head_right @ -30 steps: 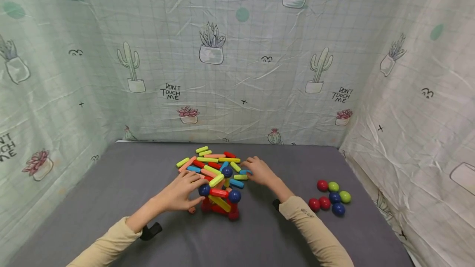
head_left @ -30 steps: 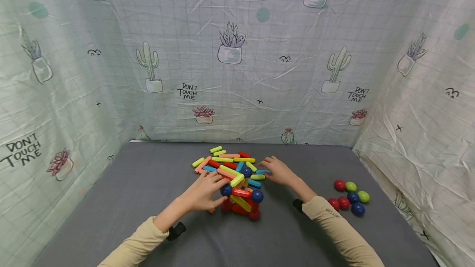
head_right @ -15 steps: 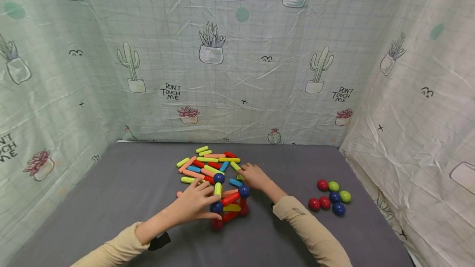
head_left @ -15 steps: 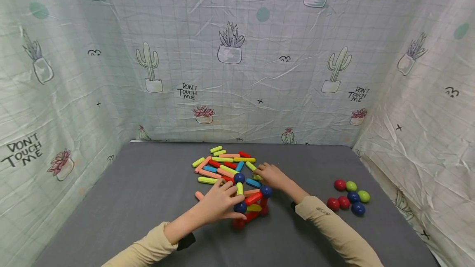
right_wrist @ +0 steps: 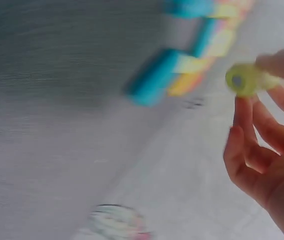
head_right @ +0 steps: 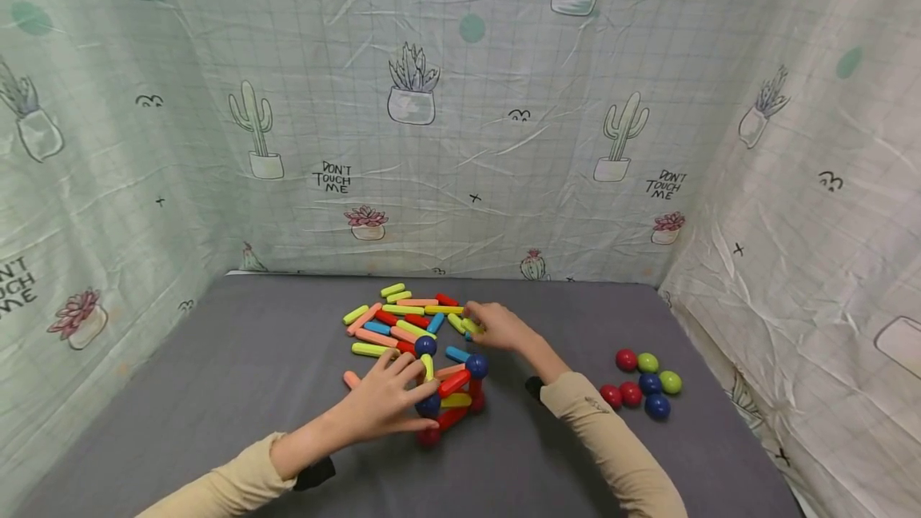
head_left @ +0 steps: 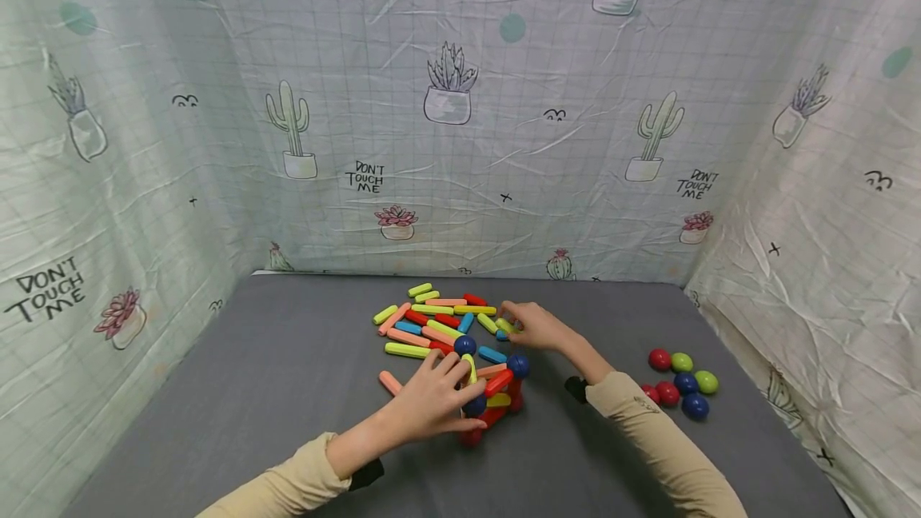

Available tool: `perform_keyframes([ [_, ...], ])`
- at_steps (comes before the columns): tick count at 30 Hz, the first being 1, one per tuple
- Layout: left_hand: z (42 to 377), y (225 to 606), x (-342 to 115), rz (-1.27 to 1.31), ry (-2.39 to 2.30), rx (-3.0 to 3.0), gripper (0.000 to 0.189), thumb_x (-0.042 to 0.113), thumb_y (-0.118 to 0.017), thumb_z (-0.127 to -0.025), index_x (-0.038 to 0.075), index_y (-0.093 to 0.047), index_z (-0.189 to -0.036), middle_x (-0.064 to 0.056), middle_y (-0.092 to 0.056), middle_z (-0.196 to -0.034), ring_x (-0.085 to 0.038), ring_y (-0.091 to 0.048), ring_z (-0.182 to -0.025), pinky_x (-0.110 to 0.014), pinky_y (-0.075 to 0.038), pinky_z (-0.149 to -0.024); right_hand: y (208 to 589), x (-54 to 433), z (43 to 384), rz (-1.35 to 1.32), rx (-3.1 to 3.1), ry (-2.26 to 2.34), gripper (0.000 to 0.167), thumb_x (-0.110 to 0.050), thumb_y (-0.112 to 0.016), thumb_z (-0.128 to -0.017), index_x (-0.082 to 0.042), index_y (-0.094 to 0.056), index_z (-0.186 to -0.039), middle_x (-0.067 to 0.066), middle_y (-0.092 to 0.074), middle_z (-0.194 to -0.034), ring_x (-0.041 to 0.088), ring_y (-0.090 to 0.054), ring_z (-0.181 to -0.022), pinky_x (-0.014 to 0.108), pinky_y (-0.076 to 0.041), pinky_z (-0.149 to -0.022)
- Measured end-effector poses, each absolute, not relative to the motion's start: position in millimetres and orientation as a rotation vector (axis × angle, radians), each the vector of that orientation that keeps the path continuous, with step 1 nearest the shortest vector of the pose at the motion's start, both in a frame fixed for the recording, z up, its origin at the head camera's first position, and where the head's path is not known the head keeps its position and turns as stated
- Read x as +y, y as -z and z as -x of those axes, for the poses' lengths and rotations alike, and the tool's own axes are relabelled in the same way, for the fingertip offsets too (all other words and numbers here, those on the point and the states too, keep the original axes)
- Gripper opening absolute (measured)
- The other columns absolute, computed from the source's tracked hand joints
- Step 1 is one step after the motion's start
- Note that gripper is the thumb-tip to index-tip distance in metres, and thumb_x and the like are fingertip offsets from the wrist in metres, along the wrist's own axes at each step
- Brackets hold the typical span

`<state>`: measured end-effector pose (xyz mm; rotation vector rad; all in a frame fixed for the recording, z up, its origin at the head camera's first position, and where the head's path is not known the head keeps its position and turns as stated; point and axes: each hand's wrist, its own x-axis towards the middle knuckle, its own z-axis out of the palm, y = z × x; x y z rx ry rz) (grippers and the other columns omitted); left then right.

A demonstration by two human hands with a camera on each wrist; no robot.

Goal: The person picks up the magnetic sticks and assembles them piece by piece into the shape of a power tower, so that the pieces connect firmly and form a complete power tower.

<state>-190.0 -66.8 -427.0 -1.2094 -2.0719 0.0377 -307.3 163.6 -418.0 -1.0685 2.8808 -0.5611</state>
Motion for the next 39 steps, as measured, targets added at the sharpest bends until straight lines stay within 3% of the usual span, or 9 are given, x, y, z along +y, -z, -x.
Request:
perform_keyframes([
  [6,188,426,-67,1.264,-0.146,-2.074,0.054,0.056,-0.061,-0.074,0.033,-0.052,-0.122,0.000,-0.050,-0.092,-0.017,-0.045,-0.084,-0.034,-0.037,-0.071,385,154,287,1.199,2.784,0.809,0.036,-0.018,-0.063,-0.082,-0.005,-0.052,-0.114,0.008,-0.060,-0.087,0.013,-0.059,-0.071,0.019,-0.048,-0.063],
  [15,187,427,-67,1.253,-0.210,-2.060,0.048,0.056,-0.059,-0.076,0.034,-0.055,-0.119,-0.002,-0.053,-0.093,-0.017,-0.045,-0.083,-0.034,-0.037,-0.072,377,144,260,1.188,2.718,0.737,0.033,-0.022,-0.065,-0.081,-0.005,-0.056,-0.108,0.007,-0.063,-0.088,0.009,-0.060,-0.069,0.015,-0.048,-0.062],
  [39,183,431,-68,1.235,-0.233,-2.060,0.050,0.055,-0.055,-0.080,0.032,-0.052,-0.123,0.000,-0.052,-0.092,-0.016,-0.044,-0.084,-0.034,-0.038,-0.074,383,134,255,1.219,2.691,0.623,0.019,-0.020,-0.061,-0.083,-0.007,-0.064,-0.098,0.004,-0.064,-0.075,0.004,-0.056,-0.056,0.015,-0.045,-0.053],
])
